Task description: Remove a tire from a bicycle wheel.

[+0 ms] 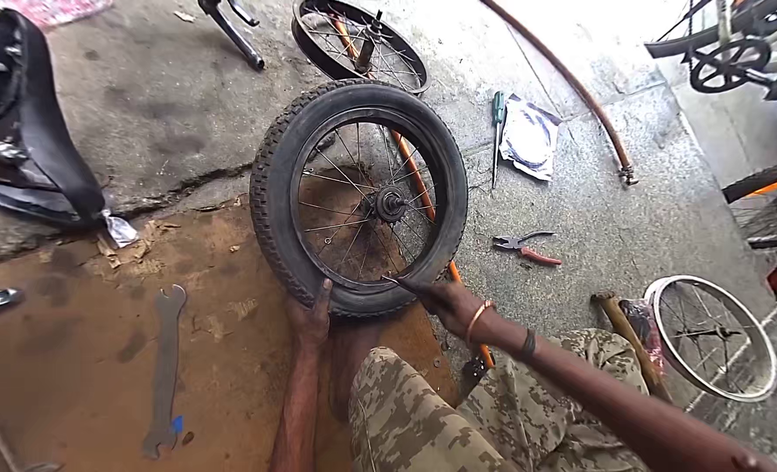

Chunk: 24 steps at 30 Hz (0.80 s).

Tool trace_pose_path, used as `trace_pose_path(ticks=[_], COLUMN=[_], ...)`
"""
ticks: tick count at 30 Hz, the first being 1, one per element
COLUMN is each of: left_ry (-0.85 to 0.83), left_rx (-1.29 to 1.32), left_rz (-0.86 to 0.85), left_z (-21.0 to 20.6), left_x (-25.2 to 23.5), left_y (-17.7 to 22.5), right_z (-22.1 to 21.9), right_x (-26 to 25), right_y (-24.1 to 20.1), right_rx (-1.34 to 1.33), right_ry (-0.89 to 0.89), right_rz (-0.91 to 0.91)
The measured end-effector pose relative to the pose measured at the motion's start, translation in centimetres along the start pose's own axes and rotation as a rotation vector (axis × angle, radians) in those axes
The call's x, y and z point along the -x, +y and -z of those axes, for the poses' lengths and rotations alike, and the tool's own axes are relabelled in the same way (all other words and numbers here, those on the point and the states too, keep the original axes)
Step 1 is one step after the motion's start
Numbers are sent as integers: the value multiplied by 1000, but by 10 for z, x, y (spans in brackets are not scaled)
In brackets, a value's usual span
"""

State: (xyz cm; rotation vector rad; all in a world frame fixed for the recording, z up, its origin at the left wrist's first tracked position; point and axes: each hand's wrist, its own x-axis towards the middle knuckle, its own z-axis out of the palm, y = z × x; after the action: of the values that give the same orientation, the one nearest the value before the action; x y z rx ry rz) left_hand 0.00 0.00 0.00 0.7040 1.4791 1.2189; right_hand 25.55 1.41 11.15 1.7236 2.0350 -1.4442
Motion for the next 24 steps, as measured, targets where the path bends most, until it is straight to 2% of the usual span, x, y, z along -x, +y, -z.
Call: trace_pose_path(ticks=[4, 8, 15, 19, 21, 24], left_ry=[9, -40, -80, -82, -84, -74], left_rx=[-20, -36, 17, 27, 15, -12], left_rz=[9, -1, 6, 8, 13, 24], left_z=[0, 6, 13, 12, 9, 11], left_x=[0, -1, -3, -3, -3, 0], left_y=[6, -2, -4, -1, 4, 8], right_z=[63, 95, 99, 88, 88, 86], right_x=[-49, -98, -148, -159, -152, -129], right_y=[-3, -10, -16, -13, -23, -31], right_rx=[10, 22, 2, 15, 62, 139], right_ry=[-429, -685, -796, -803, -788, -769], right_rz=[5, -108, -380, -424, -386, -161])
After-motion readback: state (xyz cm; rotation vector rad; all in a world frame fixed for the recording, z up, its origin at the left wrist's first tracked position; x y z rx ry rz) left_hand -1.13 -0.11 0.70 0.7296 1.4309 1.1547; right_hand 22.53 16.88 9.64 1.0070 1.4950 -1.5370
